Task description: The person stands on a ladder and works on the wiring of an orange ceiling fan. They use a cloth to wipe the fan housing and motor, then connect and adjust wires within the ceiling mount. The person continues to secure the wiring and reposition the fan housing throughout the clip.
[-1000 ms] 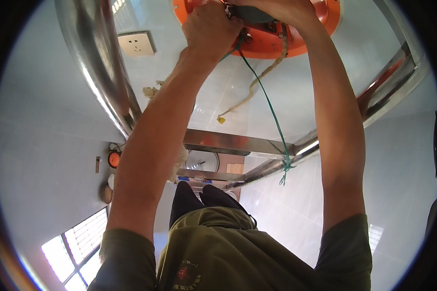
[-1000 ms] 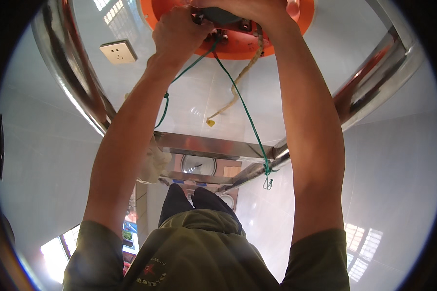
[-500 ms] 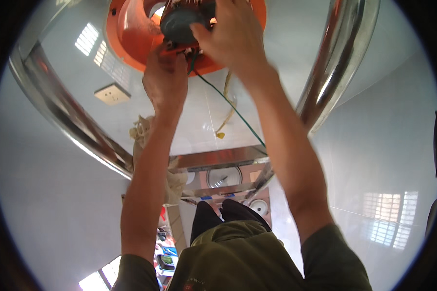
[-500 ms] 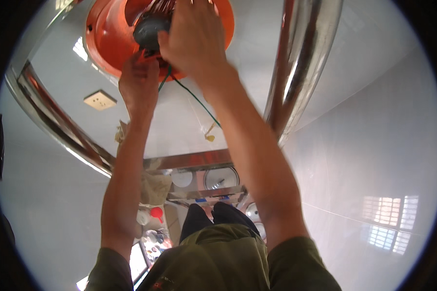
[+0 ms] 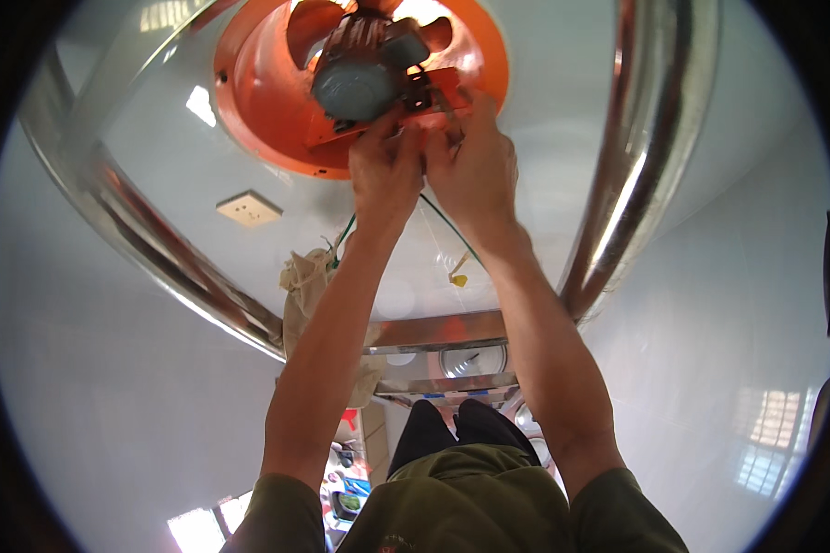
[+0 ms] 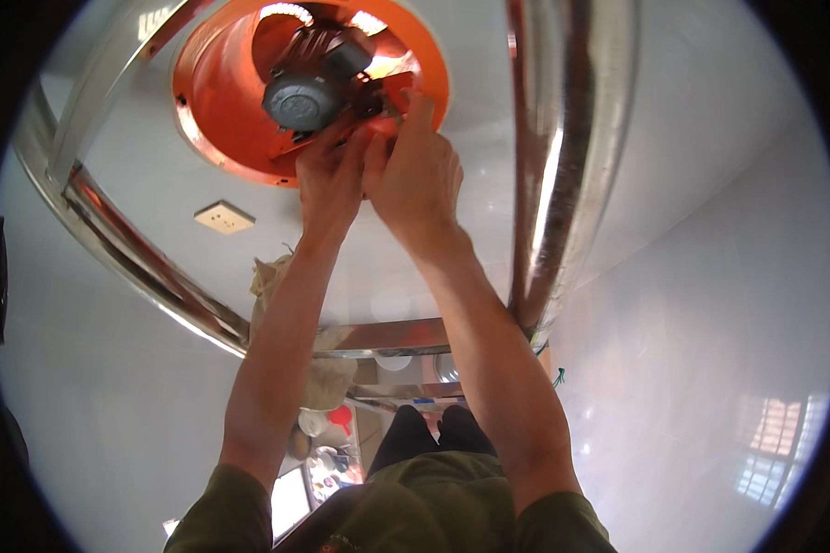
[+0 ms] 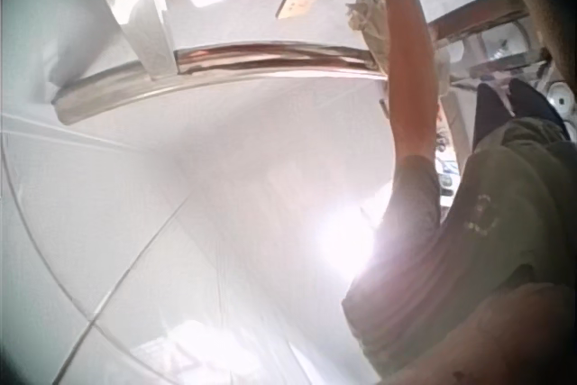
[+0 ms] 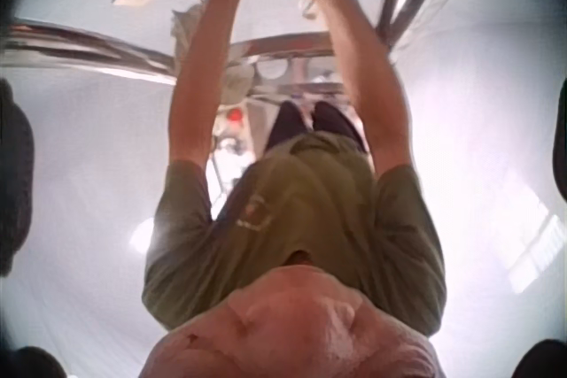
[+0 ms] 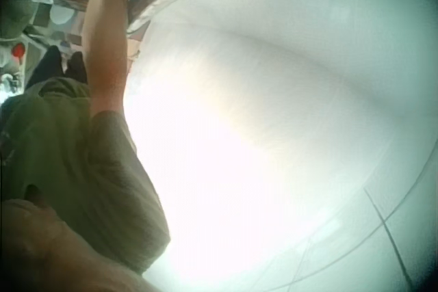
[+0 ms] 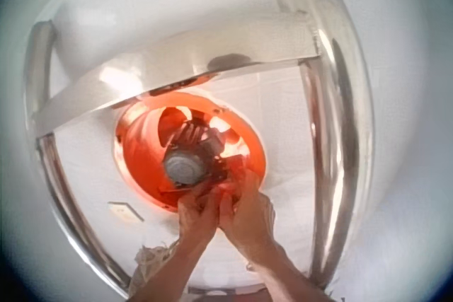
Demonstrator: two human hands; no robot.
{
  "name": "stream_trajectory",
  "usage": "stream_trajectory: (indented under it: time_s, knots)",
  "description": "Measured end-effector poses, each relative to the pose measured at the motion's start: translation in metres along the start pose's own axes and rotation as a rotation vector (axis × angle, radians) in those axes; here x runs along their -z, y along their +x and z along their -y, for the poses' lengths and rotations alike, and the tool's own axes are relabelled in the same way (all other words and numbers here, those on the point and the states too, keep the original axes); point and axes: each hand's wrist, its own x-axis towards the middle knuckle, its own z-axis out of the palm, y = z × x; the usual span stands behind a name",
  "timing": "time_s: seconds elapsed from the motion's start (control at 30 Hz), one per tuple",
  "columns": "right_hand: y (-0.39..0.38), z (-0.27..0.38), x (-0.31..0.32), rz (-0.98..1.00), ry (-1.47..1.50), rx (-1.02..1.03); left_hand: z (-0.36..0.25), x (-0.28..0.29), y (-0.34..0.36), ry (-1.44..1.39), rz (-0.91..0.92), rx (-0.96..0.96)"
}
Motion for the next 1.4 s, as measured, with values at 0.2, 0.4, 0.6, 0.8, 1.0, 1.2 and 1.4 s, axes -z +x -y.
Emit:
stream_trajectory:
  time_s: [0.2, 0.4, 0.6, 0.8, 1.0, 1.2, 1.4]
  knots:
    - [0.029, -0.009, -0.002, 0.277, 0.33, -0.216, 0.004, 0.004, 0.002, -0.149, 0.033, 0.084]
    - [0.032, 0.015, 0.01, 0.432, 0.487, -0.422, 0.007, 0.009, 0.005, -0.068, 0.047, 0.003]
    - [0.034, 0.021, 0.008, 0.411, 0.458, -0.407, 0.02, 0.01, 0.013, 0.11, 0.01, -0.152]
    - [0.037, 0.022, 0.007, 0.397, 0.498, -0.435, 0.029, 0.007, 0.018, 0.071, -0.011, -0.163]
    - [0.039, 0.022, 0.009, 0.38, 0.477, -0.458, 0.023, -0.004, 0.021, 0.145, -0.159, -0.124]
    - [0.037, 0.022, 0.006, 0.353, 0.427, -0.425, 0.012, -0.015, 0.017, -0.082, -0.229, 0.047]
    - [0.036, 0.019, 0.005, 0.357, 0.404, -0.392, 0.015, -0.014, 0.022, -0.168, -0.226, 0.075]
